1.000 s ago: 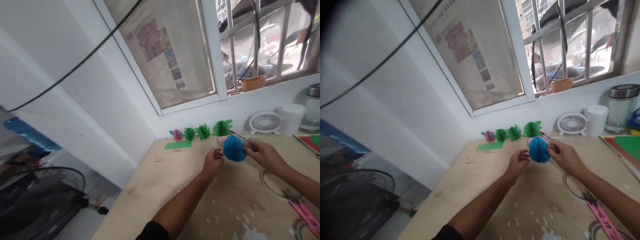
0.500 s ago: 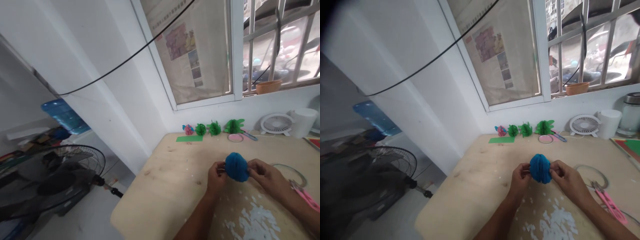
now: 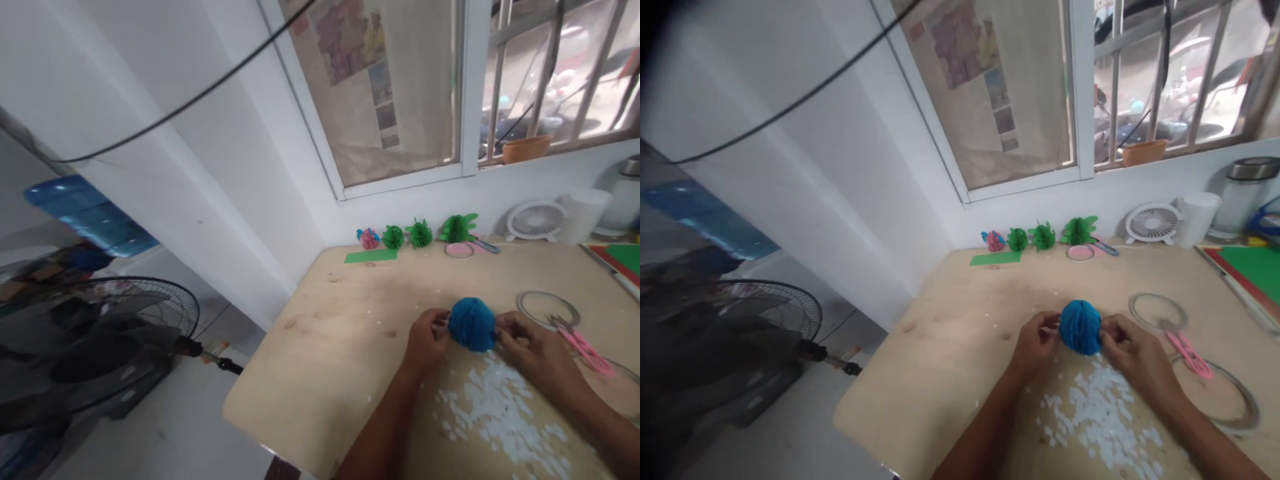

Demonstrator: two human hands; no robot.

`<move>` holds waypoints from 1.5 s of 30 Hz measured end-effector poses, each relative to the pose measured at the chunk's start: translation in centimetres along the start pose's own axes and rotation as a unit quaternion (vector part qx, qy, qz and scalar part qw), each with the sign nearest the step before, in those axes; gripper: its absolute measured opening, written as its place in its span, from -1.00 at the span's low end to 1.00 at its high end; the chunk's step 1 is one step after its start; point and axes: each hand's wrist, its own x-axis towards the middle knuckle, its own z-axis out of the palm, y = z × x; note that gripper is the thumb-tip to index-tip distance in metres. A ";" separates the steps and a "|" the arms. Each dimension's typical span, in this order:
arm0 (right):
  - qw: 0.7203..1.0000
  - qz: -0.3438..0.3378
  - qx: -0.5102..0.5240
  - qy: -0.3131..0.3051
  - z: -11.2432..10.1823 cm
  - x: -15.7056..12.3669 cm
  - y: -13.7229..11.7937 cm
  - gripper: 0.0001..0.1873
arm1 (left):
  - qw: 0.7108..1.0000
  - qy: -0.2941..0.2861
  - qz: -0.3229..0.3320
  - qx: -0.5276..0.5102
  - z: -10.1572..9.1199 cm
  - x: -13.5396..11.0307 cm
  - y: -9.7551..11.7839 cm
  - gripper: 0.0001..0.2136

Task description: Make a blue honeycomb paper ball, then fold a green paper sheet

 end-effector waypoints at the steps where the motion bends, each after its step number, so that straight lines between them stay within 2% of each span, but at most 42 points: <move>1: 1.000 -0.008 0.004 -0.003 0.1 -0.1 0.0 -0.66 | 1.000 0.005 -0.002 -0.017 0.1 0.0 -0.1 -0.59; 6: 0.997 -0.065 -0.030 0.010 0.1 -0.4 0.8 -0.68 | 0.998 0.017 0.025 -0.063 1.1 -0.3 -0.8 -0.57; 12: 0.990 -0.122 -0.056 0.046 0.3 -0.5 1.8 -0.74 | 0.995 0.059 0.066 -0.044 1.2 -0.5 -1.7 -0.56; 19: 0.973 -0.208 -0.083 0.063 0.2 -0.6 1.8 -0.78 | 0.992 0.039 0.113 -0.045 1.0 -0.4 -1.6 -0.58; 23: 0.964 -0.236 -0.095 0.080 0.0 -0.6 1.5 -0.79 | 0.992 0.051 0.108 -0.038 0.9 -0.5 -1.2 -0.57; 29: 0.958 -0.230 -0.117 0.123 0.0 -0.7 1.5 -0.78 | 0.989 0.106 0.097 -0.047 0.7 -0.7 -0.8 -0.64; 34: 0.962 -0.216 -0.122 0.117 0.3 -0.7 1.8 -0.79 | 0.984 0.132 0.109 -0.054 0.5 -0.7 -0.6 -0.74; 39: 0.966 -0.203 -0.119 0.109 0.6 -0.6 2.3 -0.78 | 0.984 0.122 0.121 -0.045 0.5 -0.7 -0.7 -0.77; 45: 0.976 -0.158 -0.112 0.096 1.0 -0.5 3.0 -0.75 | 0.984 0.077 0.157 -0.043 0.7 -0.7 -0.7 -0.77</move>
